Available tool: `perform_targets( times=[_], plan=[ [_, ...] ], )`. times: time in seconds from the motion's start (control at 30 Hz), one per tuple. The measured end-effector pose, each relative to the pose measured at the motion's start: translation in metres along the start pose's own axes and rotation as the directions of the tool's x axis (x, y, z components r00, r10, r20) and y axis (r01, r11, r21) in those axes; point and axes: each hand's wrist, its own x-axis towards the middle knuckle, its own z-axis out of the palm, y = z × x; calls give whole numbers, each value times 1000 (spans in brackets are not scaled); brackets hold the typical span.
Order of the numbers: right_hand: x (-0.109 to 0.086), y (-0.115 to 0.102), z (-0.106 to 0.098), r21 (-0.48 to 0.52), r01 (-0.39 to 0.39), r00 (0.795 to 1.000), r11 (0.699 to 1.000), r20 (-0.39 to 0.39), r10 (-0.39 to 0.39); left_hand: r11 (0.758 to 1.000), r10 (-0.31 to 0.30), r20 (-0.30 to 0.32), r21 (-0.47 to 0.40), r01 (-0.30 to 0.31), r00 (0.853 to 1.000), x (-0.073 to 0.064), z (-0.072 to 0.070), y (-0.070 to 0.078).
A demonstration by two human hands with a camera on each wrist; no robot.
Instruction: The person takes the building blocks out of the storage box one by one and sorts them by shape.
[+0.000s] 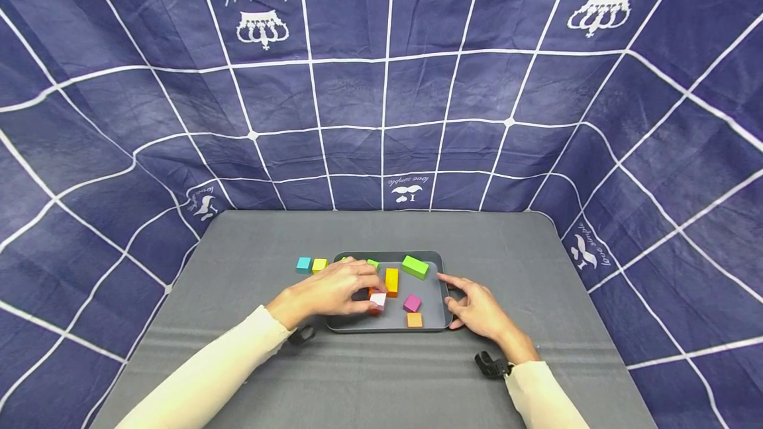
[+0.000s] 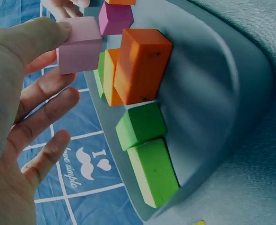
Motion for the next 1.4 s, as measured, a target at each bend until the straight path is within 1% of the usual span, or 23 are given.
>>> perform_targets(
  times=[0.13,0.23,0.4,0.63,0.73,0.83,0.93,1.2,1.3,1.4],
  plan=[
    [0,0,0,-1,-5,1000,1000,-2,5,999,-33,-33,2,33,999,-8,2,-2],
    [0,1,0,-9,-5,1000,1000,6,5,999,-48,-72,1,48,996,-15,4,-5],
    [1,3,0,-31,-16,1000,999,3,16,997,-78,-140,-11,77,987,-25,6,-10],
    [2,4,1,-33,-17,1000,999,-2,16,988,-152,-174,-27,150,973,-44,9,-19],
    [1,4,1,-29,-24,1000,999,-10,23,982,-189,-186,-26,187,964,-53,10,-24],
    [0,3,1,-27,-16,1000,1000,-9,16,974,-226,-203,-24,226,953,-62,10,-28],
    [0,2,1,-19,-8,1000,1000,-9,8,967,-252,-226,-17,255,941,-70,10,-32],
    [2,1,4,3,7,1000,1000,-7,-7,955,-285,-319,-18,295,904,-92,8,-46],
    [2,3,4,3,19,1000,1000,-13,-19,952,-292,-332,-9,307,897,-99,9,-53],
    [0,4,3,-5,32,999,999,-24,-32,946,-315,-321,-27,324,893,-104,9,-59]
  ],
)
